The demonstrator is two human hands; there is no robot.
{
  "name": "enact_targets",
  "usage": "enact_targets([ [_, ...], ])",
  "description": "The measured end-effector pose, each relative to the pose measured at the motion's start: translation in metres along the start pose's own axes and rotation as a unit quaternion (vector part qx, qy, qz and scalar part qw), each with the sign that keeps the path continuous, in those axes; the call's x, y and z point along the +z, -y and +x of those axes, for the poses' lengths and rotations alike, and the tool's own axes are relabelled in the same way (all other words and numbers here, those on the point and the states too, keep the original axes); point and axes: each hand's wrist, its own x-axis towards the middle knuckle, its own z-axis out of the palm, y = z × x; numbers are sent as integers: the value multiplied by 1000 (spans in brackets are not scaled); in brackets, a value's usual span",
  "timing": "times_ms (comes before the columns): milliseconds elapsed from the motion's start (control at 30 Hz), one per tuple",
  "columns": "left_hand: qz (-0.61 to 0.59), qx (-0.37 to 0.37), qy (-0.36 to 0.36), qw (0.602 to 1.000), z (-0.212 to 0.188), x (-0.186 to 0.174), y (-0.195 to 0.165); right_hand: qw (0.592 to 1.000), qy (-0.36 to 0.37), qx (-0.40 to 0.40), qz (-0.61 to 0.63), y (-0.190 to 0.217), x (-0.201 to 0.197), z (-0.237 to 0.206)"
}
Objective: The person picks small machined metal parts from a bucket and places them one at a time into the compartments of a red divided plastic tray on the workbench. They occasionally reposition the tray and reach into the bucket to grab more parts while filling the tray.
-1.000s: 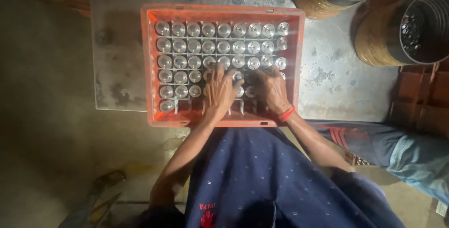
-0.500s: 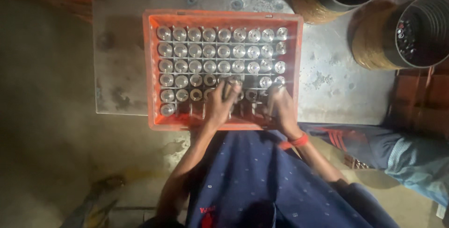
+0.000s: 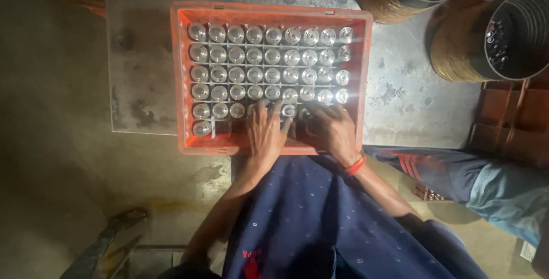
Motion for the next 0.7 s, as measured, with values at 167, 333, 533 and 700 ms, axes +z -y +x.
enact_targets([
  [167, -19, -1, 111, 994, 21, 6, 0, 998, 42, -38, 38, -7, 14, 19],
  [333, -157, 59, 81, 982, 31, -22, 21, 992, 78, 32, 92, -15, -28, 15],
  [533, -587, -106, 81, 799, 34, -19, 23, 810, -89, 174, 553, -25, -38, 3],
  [700, -397, -61, 102, 910, 9, -14, 10, 871, 20, 263, 414, 0, -3, -13],
])
